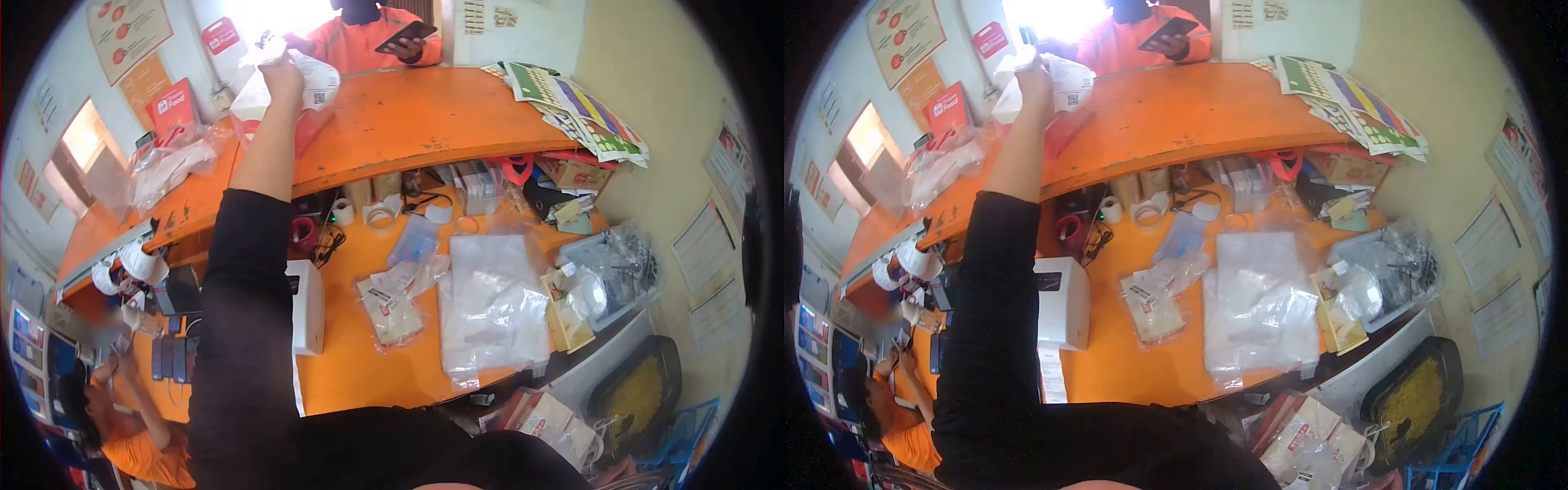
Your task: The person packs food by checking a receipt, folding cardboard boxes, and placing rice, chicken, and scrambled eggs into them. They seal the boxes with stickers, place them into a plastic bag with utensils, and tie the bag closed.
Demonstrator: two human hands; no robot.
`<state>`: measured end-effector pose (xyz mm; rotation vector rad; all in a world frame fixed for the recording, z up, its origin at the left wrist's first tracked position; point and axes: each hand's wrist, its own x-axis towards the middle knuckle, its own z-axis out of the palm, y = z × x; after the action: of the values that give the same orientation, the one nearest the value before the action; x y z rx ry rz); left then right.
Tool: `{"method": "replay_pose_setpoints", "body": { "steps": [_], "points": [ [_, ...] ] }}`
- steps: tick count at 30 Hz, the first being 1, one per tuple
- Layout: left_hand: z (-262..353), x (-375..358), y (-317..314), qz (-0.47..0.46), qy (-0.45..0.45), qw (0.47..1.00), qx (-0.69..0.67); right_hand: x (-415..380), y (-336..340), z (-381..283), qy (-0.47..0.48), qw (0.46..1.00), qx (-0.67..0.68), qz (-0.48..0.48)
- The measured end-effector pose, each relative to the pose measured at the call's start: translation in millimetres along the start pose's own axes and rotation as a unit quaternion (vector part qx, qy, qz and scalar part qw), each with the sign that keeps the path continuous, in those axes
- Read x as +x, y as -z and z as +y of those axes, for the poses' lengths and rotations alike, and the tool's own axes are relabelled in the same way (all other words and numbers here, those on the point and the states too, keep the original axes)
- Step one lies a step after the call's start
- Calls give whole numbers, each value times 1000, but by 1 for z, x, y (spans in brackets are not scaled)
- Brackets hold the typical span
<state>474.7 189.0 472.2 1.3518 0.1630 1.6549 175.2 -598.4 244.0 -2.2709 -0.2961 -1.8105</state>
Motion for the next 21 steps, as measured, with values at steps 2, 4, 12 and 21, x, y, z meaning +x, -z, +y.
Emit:
{"method": "replay_pose_setpoints", "body": {
  "steps": [2,4,12,21],
  "points": [
    [-3,7,-6,-57,111,989,-77,-9,-22,30,90,991,80,59],
    [-19,20,-8,-86,122,986,-68,-31,13,23,-47,998,28,-11],
    [19,-106,-28,-221,51,973,-53,-21,43,-29,-227,963,-119,-87],
    [311,-425,52,-776,174,220,-565,-71,90,-78,-316,939,-22,-132]
  ]
}}
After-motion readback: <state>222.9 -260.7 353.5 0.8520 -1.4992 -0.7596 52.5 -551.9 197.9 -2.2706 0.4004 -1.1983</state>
